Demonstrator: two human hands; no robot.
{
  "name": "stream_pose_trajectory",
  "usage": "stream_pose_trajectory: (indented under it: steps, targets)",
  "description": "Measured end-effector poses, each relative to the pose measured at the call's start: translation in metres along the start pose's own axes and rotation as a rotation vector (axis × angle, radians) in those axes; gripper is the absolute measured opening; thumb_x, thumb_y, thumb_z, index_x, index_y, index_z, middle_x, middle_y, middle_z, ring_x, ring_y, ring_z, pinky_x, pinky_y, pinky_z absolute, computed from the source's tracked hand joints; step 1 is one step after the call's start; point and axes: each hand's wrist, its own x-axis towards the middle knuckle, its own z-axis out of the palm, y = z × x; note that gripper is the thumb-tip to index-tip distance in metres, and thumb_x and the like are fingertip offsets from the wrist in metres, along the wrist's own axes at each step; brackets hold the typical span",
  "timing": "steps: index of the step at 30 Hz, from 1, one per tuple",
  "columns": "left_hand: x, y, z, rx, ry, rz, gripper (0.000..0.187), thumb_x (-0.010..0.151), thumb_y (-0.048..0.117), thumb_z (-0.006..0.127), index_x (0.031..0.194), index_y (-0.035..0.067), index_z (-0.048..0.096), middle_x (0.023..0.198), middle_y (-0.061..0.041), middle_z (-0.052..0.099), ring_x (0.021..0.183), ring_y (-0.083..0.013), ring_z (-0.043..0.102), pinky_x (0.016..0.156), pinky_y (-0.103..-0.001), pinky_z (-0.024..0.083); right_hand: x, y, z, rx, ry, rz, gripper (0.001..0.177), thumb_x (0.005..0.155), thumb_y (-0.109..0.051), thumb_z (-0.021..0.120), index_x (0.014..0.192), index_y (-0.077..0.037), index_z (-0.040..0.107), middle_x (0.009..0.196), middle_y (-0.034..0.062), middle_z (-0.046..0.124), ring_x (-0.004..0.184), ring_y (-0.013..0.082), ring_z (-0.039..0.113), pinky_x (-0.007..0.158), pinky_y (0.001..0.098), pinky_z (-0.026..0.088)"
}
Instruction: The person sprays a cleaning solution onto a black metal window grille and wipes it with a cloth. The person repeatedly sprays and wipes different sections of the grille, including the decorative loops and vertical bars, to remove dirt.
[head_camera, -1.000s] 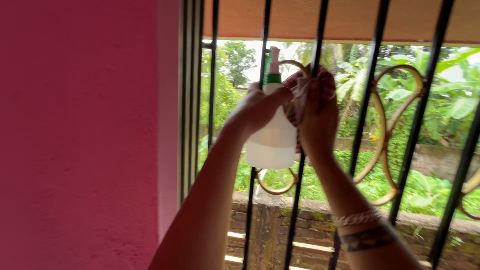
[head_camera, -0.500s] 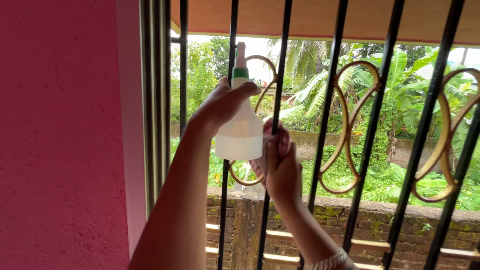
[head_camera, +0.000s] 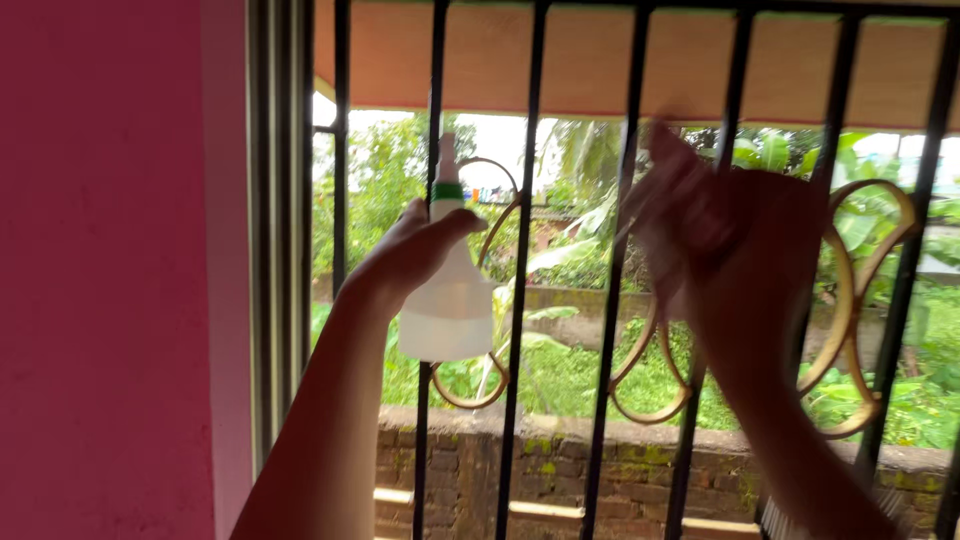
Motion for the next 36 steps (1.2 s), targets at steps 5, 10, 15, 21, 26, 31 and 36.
stream_pose_trajectory:
  steps: [5,10,15,21,26,31,36]
  targets:
    - [-0.003,0.006,-0.001,0.009,-0.004,-0.048,0.063,0.08,0.047,0.067,0.128,0.01,0.05,0.107,-0.018,0.067,0.097,-0.0323,0.071,0.085,-0.052,0.06,0.041,0.011,0.028,0.243,-0.039,-0.035,0.01,0.107,-0.012,0.059,0.103,-0.012,0.069,0.109,0.002,0.074,0.073,0.0115,0.06,0.066,0.0321,0.049]
    - [0.0,0.001,-0.002,0.003,0.0,0.004,0.063,0.081,0.049,0.067,0.128,0.01,0.05,0.108,-0.018,0.068,0.099,-0.0313,0.071,0.087,-0.051,0.06,0.019,0.007,0.031,-0.159,-0.001,-0.389,0.02,0.097,-0.01,0.079,0.112,0.001,0.07,0.104,0.0146,0.072,0.099,0.0284,0.07,0.088,0.0416,0.06]
    - [0.005,-0.005,-0.002,-0.034,-0.024,0.007,0.065,0.082,0.047,0.067,0.13,0.009,0.048,0.112,-0.021,0.067,0.1,-0.0332,0.071,0.089,-0.052,0.061,0.007,-0.004,0.029,-0.126,0.07,-0.424,0.036,0.096,-0.012,0.083,0.123,0.004,0.066,0.115,0.018,0.071,0.105,0.0307,0.071,0.091,0.0412,0.06]
    - [0.003,-0.003,-0.002,0.045,-0.032,0.032,0.063,0.086,0.05,0.063,0.134,0.013,0.046,0.117,-0.017,0.066,0.104,-0.0318,0.069,0.094,-0.053,0.056,-0.039,0.018,0.033,-0.195,0.065,-0.334,0.016,0.112,-0.009,0.073,0.125,-0.001,0.068,0.124,0.0164,0.071,0.116,0.0311,0.071,0.104,0.0402,0.057]
    - [-0.004,0.004,-0.003,0.033,-0.039,-0.03,0.062,0.083,0.047,0.063,0.132,0.012,0.048,0.113,-0.021,0.069,0.103,-0.0375,0.071,0.092,-0.056,0.06,-0.048,0.033,0.025,-0.185,-0.043,-0.287,0.008,0.116,-0.009,0.064,0.117,-0.001,0.066,0.114,0.015,0.071,0.107,0.03,0.072,0.102,0.0406,0.054]
    - [-0.008,0.007,-0.002,0.044,-0.044,-0.036,0.06,0.084,0.048,0.062,0.131,0.015,0.048,0.117,-0.018,0.067,0.107,-0.036,0.069,0.094,-0.056,0.057,-0.039,0.035,0.004,-0.156,-0.171,-0.252,0.017,0.117,-0.014,0.064,0.102,-0.006,0.062,0.104,0.0128,0.07,0.095,0.0275,0.072,0.094,0.0407,0.056]
    - [-0.013,0.012,0.0,0.039,-0.035,-0.053,0.06,0.084,0.046,0.063,0.133,0.015,0.048,0.117,-0.018,0.066,0.107,-0.0346,0.068,0.095,-0.056,0.056,-0.056,0.036,-0.013,-0.181,-0.185,-0.191,0.017,0.105,-0.015,0.069,0.119,-0.005,0.065,0.106,0.0176,0.069,0.091,0.033,0.071,0.08,0.0459,0.06]
